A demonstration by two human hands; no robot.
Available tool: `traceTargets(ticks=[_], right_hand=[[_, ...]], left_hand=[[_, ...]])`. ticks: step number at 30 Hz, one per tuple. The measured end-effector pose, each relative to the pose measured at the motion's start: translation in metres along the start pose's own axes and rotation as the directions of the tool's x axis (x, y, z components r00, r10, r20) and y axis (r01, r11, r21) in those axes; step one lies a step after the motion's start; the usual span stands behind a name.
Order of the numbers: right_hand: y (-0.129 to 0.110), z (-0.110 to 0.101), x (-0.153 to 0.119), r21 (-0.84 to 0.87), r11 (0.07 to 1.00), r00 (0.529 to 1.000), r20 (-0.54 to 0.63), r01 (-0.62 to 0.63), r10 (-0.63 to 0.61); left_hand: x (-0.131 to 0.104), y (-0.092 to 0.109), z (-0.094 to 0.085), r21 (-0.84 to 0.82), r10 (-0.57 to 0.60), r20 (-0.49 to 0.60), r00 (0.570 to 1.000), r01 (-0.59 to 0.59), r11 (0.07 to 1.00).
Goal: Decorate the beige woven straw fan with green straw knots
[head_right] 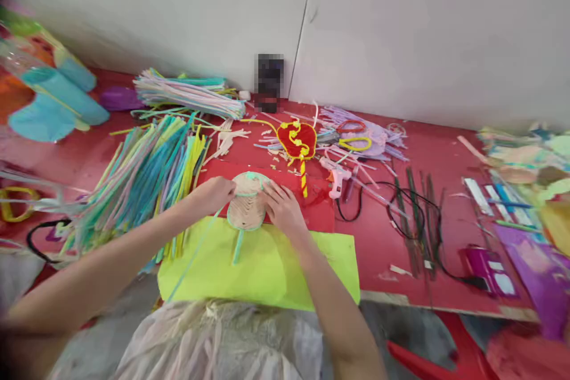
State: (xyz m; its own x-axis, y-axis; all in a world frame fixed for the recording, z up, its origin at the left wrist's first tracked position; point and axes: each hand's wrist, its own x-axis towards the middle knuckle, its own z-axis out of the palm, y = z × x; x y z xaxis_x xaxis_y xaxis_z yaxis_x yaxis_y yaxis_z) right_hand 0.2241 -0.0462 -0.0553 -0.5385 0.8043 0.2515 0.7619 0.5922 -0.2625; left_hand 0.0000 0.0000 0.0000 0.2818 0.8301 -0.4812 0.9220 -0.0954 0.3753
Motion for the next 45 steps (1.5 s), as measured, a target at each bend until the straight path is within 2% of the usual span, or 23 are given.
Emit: traceTargets(ticks=[5,9,12,16,18,21,22,24,26,28,30,31,33,35,37,38,39,40,42,43,44,45], right_hand=[[-0.002,0.001,-0.001,0.0,1.0,1.0,-0.03,0.003,-0.003],[-0.004,-0.001,-0.002,-0.005,1.0,0.999,-0.053,0.004,-0.004],[-0.004,-0.001,-0.002,-0.004,1.0,0.998,-0.06,0.004,-0.005],[-0.004,-0.001,-0.001,0.009,1.0,0.998,-0.065,0.005,-0.004],[-0.004,0.0,-0.001,0.016,1.0,0.998,-0.07,0.007,-0.006],[-0.004,0.0,-0.001,0.018,1.0,0.997,-0.075,0.008,-0.007],[-0.003,0.001,-0.001,0.017,1.0,0.997,-0.076,0.008,-0.007],[-0.004,0.001,-0.001,0.011,1.0,0.997,-0.074,0.01,-0.01],[-0.004,0.0,-0.001,0.003,1.0,0.998,-0.068,0.013,-0.013],[-0.004,0.0,-0.001,-0.002,1.0,0.998,-0.063,0.016,-0.016],[-0.005,0.0,0.0,-0.004,1.0,0.998,-0.065,0.013,-0.014],[-0.005,0.0,0.0,-0.004,1.0,0.998,-0.067,0.011,-0.012],[-0.006,0.0,0.0,-0.005,1.0,0.998,-0.069,0.005,-0.005],[-0.006,0.0,0.001,-0.007,1.0,0.998,-0.07,-0.006,0.005],[-0.007,-0.001,0.001,-0.007,1.0,0.998,-0.064,-0.011,0.01],[-0.007,-0.002,0.001,-0.005,1.0,0.998,-0.06,-0.011,0.011],[-0.008,-0.003,0.001,-0.003,1.0,0.998,-0.055,-0.011,0.01],[-0.008,-0.004,0.001,0.0,1.0,0.999,-0.051,-0.009,0.009],[-0.007,-0.005,0.001,0.003,1.0,0.999,-0.05,-0.005,0.006],[-0.007,-0.005,0.001,0.004,1.0,0.998,-0.055,-0.002,0.002],[-0.006,-0.005,0.001,0.003,1.0,0.998,-0.062,0.003,-0.002],[-0.005,-0.004,0.002,0.002,1.0,0.998,-0.069,0.005,-0.005]], left_hand=[[0.001,0.013,0.005,-0.008,-0.011,-0.016,1.0,0.011,1.0],[-0.005,0.006,0.017,-0.189,-0.013,0.018,1.0,0.016,0.982],[-0.01,-0.003,0.025,-0.235,0.072,-0.077,0.994,-0.088,0.968],[-0.01,-0.014,0.026,-0.249,0.241,-0.06,0.969,-0.249,0.936],[-0.008,-0.019,0.021,-0.155,0.373,-0.109,0.921,-0.386,0.909],[-0.003,-0.024,0.006,-0.015,0.6,-0.153,0.785,-0.609,0.793],[0.0,-0.026,0.0,-0.005,0.65,-0.146,0.746,-0.657,0.754],[0.006,-0.026,-0.014,-0.017,0.697,-0.161,0.698,-0.708,0.706],[0.014,-0.024,-0.027,-0.073,0.701,-0.217,0.679,-0.728,0.682],[0.024,-0.017,-0.039,-0.195,0.661,-0.268,0.701,-0.711,0.675],[0.035,-0.006,-0.05,-0.381,0.64,-0.234,0.732,-0.675,0.632],[0.04,0.001,-0.055,-0.474,0.655,-0.211,0.726,-0.661,0.581],[0.051,0.016,-0.065,-0.694,0.667,-0.25,0.702,-0.61,0.382],[0.06,0.034,-0.078,-0.818,0.62,-0.388,0.682,-0.565,0.109],[0.066,0.051,-0.092,-0.807,0.485,-0.541,0.687,-0.587,-0.068],[0.066,0.059,-0.099,-0.767,0.448,-0.599,0.664,-0.636,-0.084],[0.064,0.065,-0.105,-0.712,0.469,-0.63,0.619,-0.701,-0.032],[0.06,0.068,-0.108,-0.638,0.57,-0.603,0.559,-0.766,0.076],[0.048,0.065,-0.105,-0.38,0.819,-0.393,0.418,-0.885,0.27],[0.041,0.059,-0.099,-0.223,0.89,-0.287,0.354,-0.929,0.297],[0.034,0.05,-0.09,-0.087,0.941,-0.173,0.292,-0.956,0.281],[0.028,0.039,-0.079,0.024,0.964,-0.079,0.255,-0.966,0.258]])
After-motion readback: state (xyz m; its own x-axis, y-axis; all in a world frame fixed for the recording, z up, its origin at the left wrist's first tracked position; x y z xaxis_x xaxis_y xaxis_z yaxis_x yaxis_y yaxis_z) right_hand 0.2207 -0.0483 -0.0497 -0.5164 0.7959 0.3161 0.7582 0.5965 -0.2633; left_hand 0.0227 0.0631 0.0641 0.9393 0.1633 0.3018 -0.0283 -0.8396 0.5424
